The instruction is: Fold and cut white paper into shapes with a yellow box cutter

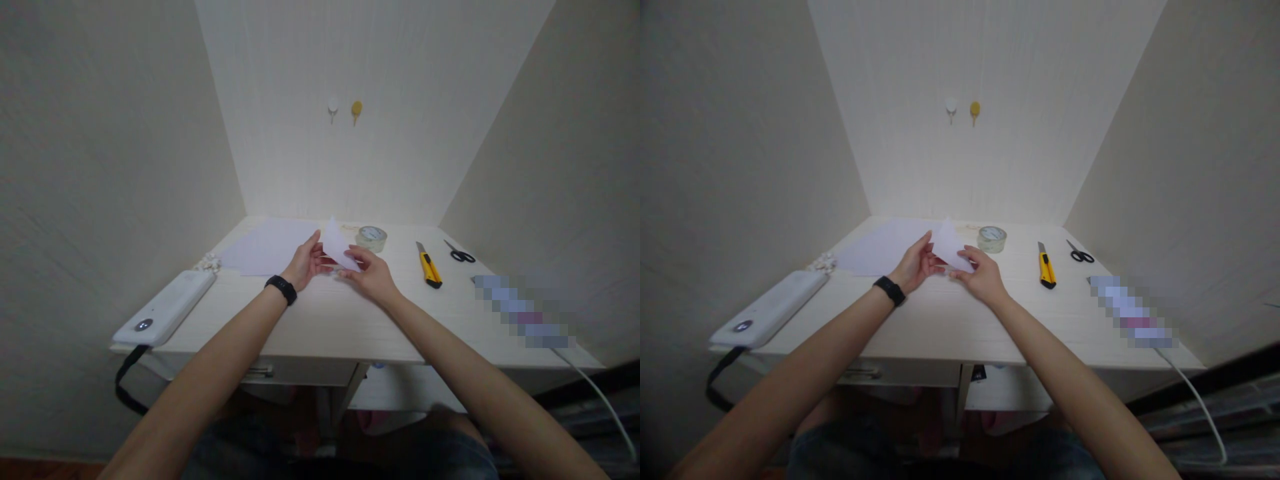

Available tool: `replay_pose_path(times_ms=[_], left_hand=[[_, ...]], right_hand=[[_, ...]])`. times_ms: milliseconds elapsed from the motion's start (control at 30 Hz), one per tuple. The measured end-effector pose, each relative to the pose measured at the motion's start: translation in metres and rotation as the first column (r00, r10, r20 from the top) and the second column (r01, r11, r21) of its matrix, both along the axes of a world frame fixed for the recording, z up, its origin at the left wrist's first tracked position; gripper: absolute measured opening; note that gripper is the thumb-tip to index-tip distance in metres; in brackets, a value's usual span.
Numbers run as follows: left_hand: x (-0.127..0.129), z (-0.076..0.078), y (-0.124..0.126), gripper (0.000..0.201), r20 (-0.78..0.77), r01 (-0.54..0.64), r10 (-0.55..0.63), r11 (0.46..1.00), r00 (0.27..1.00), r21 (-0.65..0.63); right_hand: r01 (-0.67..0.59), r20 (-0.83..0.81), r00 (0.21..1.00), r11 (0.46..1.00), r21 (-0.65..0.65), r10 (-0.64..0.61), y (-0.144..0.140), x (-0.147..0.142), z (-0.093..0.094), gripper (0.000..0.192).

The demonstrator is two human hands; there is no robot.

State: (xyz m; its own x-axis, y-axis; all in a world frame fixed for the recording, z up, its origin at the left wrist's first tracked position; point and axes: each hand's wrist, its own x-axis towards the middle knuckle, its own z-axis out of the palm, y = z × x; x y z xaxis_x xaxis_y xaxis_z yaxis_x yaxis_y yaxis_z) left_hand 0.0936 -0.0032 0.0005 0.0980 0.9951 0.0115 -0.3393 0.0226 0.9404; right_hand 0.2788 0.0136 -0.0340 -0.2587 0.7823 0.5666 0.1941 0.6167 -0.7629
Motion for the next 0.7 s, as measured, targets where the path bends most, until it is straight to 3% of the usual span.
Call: replay_pose_path(times_ms=[133, 233, 433, 567, 700], left_hand=[[0.007, -0.006, -0.005, 0.051, -0.092, 0.007, 0.000, 0.997, 0.996, 0.071], [0.013, -0.011, -0.007, 0.054, -0.148, 0.018, -0.002, 0.994, 0.989, 0.105], [0.016, -0.014, -0.008, 0.047, -0.196, 0.008, 0.026, 0.985, 0.980, 0.170], [0.016, -0.015, -0.006, 0.042, -0.263, -0.108, 0.165, 0.970, 0.951, 0.216], [0.016, -0.016, -0.005, 0.042, -0.321, -0.255, 0.348, 0.920, 0.881, 0.297]], right_hand=[[-0.088, -0.151, 0.986, 0.985, -0.149, 0.066, 0.007, 0.001, -0.002, 0.053], [-0.032, -0.100, 0.995, 0.988, -0.148, 0.017, 0.009, 0.006, 0.000, 0.054], [0.066, 0.226, 0.969, 0.985, 0.157, -0.101, 0.000, 0.011, 0.005, 0.073], [0.102, 0.351, 0.911, 0.945, 0.311, -0.214, -0.008, 0.011, 0.004, 0.081], [0.048, 0.418, 0.879, 0.914, 0.402, -0.230, -0.015, 0.009, 0.003, 0.085]])
